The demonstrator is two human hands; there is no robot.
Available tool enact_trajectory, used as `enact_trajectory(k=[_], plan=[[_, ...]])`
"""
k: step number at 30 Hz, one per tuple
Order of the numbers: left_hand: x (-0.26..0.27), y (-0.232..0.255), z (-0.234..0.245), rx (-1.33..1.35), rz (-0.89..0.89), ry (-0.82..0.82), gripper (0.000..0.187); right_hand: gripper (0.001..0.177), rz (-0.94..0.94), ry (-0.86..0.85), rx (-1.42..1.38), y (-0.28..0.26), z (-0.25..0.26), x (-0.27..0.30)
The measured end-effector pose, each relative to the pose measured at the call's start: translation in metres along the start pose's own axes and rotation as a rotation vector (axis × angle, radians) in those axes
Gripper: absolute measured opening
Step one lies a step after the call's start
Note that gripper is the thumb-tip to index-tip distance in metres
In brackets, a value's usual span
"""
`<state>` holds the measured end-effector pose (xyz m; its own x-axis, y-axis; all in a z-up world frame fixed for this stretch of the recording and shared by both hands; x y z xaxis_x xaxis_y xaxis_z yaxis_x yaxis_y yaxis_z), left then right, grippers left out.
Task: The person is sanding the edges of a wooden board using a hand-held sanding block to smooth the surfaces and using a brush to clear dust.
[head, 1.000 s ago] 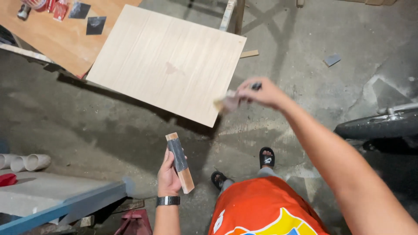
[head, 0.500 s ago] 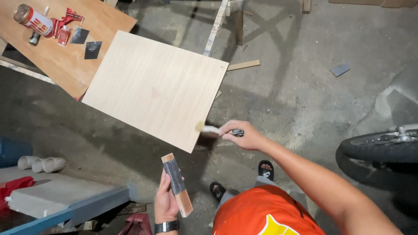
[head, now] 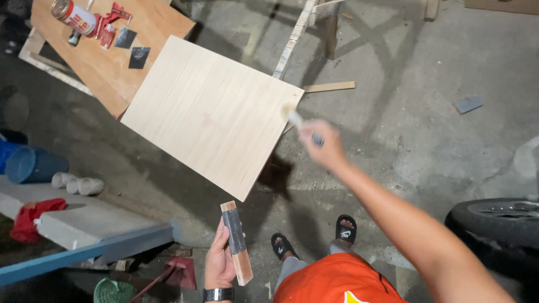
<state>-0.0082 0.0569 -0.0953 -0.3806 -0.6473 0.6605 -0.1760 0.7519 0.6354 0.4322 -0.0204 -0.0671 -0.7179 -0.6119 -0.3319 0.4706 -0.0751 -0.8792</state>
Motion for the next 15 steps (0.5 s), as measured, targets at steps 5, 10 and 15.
enact_trajectory(k=[5,10,15], plan=[[0.001,-0.001,0.02,0.019,-0.009,0.107,0.069,0.019,0.02,-0.589,-0.297,-0.066,-0.007,0.046],[0.013,-0.002,0.024,0.022,-0.033,0.151,0.07,0.014,0.099,0.138,-0.027,-0.006,0.057,-0.024],[0.02,-0.011,0.034,0.039,-0.02,0.158,0.07,0.007,0.158,0.094,-0.054,-0.035,-0.015,0.064]])
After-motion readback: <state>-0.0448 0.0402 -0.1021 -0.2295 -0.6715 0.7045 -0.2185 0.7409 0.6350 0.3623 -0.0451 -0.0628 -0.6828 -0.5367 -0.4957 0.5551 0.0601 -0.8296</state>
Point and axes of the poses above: each hand's wrist, its own x-axis away from the middle knuckle, its own z-axis out of the back of the hand, y = z × x, the point moved 7 cm from there along -x, towards the middle knuckle, and after that the axes turned 2 degrees about x, right-handed, at the moved point
